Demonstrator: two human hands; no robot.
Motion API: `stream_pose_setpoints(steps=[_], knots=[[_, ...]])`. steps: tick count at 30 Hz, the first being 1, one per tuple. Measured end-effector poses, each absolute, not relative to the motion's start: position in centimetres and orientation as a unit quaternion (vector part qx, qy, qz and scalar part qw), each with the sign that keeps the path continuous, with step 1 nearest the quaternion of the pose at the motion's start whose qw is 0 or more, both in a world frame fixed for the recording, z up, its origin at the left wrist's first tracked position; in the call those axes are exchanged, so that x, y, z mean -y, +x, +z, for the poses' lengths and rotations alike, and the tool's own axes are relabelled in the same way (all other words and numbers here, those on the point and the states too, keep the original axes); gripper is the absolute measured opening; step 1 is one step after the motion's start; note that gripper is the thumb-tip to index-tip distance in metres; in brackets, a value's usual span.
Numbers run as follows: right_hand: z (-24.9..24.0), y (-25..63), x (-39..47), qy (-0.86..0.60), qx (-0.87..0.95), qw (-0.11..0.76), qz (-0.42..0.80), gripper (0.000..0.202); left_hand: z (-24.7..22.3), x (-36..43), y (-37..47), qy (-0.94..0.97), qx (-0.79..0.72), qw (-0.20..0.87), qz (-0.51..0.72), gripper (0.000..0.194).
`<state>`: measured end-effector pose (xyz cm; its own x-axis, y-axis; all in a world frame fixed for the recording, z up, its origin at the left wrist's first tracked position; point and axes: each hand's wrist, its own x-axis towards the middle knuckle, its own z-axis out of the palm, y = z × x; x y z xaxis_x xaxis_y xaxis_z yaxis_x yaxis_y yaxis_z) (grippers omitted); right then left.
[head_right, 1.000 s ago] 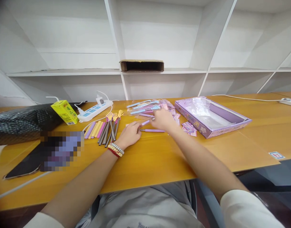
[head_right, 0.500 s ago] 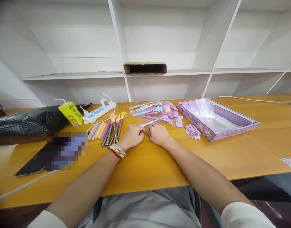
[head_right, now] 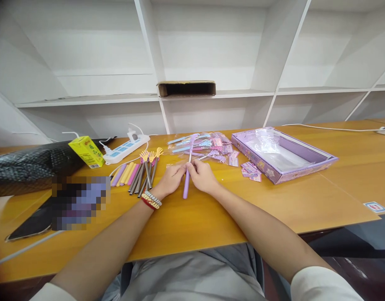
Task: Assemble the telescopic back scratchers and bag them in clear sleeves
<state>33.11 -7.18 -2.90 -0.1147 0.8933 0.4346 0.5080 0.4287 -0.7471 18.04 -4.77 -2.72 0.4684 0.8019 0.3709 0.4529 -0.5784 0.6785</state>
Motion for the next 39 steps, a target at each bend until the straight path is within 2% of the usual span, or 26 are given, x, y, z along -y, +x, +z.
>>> stream_pose_setpoints(steps=[4,7,12,18,22,25,29,39], knots=[[-3.3,33.7,6.4,-0.457,0.676,0.507,0.278,0.036,-2.8,4.8,18.1,0.789,-0.358,0.374,0.330,0.044],[-3.8,34.4,5.6,-0.444,0.656,0.524,0.312,0.036,-2.9,4.8,18.2,0.783,-0.368,0.405,0.294,0.043],[-3.7,35.3,4.5,-0.439,0.587,0.571,0.370,0.038,-3.2,4.5,18.3,0.796,-0.420,0.322,0.292,0.037],[-3.4,36.2,4.1,-0.469,0.532,0.587,0.390,0.044,-3.6,4.1,18.1,0.818,-0.451,0.216,0.285,0.028],[-3.6,36.0,4.1,-0.450,0.537,0.563,0.438,0.044,-3.3,4.6,18.0,0.853,-0.442,0.168,0.222,0.016],[-3.9,35.9,4.2,-0.426,0.547,0.531,0.487,0.042,-2.9,5.2,17.9,0.878,-0.405,0.200,0.160,0.025],[-4.2,35.8,4.2,-0.408,0.560,0.495,0.524,0.040,-2.7,5.4,17.9,0.890,-0.364,0.220,0.165,0.039],[-4.3,36.5,4.2,-0.385,0.588,0.435,0.563,0.030,-3.0,5.3,17.8,0.890,-0.372,0.211,0.159,0.037]])
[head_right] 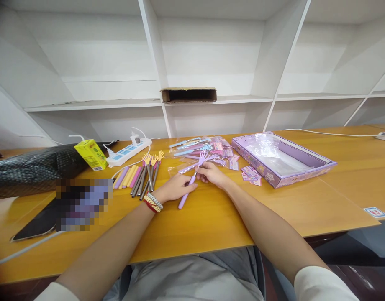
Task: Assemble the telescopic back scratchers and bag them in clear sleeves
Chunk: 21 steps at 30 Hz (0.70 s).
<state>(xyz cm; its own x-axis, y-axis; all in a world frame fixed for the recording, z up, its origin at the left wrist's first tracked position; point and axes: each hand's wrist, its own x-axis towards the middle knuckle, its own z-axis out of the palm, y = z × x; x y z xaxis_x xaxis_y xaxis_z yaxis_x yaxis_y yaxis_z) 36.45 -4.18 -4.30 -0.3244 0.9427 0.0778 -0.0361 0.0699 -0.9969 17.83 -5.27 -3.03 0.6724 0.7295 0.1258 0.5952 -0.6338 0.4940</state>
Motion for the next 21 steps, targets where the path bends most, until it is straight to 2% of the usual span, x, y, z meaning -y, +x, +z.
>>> stream_pose_setpoints(steps=[6,10,13,18,21], knots=[[-3.9,36.7,4.6,-0.393,0.661,0.352,0.533,0.026,-2.9,5.4,18.0,0.888,-0.374,0.211,0.167,0.038],[-3.8,36.6,4.5,-0.393,0.659,0.345,0.540,0.028,-2.5,5.4,17.9,0.889,-0.359,0.216,0.184,0.042],[-3.8,36.5,4.5,-0.394,0.643,0.354,0.553,0.027,-2.6,5.0,17.8,0.873,-0.388,0.163,0.245,0.037],[-4.0,36.6,4.3,-0.395,0.642,0.347,0.558,0.022,-3.4,4.2,17.7,0.835,-0.471,0.060,0.280,0.014],[-4.2,36.7,4.2,-0.397,0.648,0.343,0.552,0.020,-3.8,4.0,17.8,0.840,-0.470,0.048,0.268,0.018]])
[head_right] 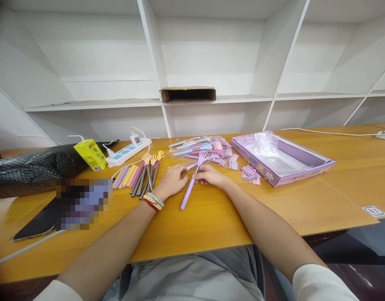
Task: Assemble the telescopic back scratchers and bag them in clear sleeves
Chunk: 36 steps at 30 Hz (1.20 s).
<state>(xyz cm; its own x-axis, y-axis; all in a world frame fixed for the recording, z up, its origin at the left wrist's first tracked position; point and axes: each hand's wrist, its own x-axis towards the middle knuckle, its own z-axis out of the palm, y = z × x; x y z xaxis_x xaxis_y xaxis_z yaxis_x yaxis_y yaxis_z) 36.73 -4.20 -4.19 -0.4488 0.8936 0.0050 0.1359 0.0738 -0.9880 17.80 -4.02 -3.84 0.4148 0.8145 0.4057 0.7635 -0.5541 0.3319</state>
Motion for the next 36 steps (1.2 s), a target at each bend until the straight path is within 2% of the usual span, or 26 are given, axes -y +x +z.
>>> stream_pose_setpoints(steps=[14,21,28,32,36], knots=[[-4.1,36.8,4.2,-0.415,0.667,0.314,0.533,0.007,-4.1,3.7,17.7,0.840,-0.488,0.043,0.233,0.025],[-4.4,37.0,4.0,-0.398,0.714,0.275,0.506,0.004,-3.5,4.1,17.9,0.799,-0.492,0.088,0.334,0.037],[-4.4,36.6,4.1,-0.413,0.734,0.280,0.461,0.007,-2.7,4.5,17.9,0.804,-0.449,0.143,0.362,0.015],[-3.7,36.4,4.7,-0.435,0.764,0.234,0.415,0.005,-2.9,4.3,17.8,0.786,-0.454,0.149,0.392,0.028],[-3.1,36.2,5.2,-0.430,0.795,0.209,0.373,0.005,-3.1,3.8,17.7,0.775,-0.501,0.114,0.367,0.038]])
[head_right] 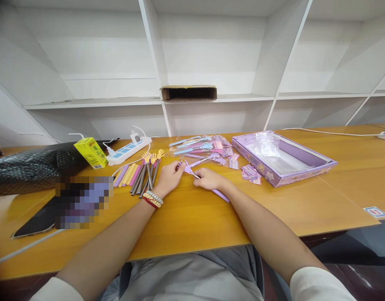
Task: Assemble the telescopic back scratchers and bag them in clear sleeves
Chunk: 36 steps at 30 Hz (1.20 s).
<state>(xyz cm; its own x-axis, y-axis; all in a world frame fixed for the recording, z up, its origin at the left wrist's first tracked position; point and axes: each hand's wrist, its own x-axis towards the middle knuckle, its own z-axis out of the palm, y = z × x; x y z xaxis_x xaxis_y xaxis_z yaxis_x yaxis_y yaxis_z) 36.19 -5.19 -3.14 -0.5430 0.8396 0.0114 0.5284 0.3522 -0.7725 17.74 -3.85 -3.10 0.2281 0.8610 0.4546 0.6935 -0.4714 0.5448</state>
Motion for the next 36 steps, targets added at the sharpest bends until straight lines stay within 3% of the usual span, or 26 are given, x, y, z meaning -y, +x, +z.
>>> stream_pose_setpoints(steps=[12,36], knots=[[-3.13,35.91,5.38,-0.450,0.801,0.198,0.341,0.011,-2.97,3.99,17.66,0.777,-0.539,0.042,0.322,0.051],[-2.61,35.65,5.81,-0.451,0.825,0.171,0.295,0.011,-2.91,3.60,17.33,0.790,-0.524,0.041,0.315,0.054]])
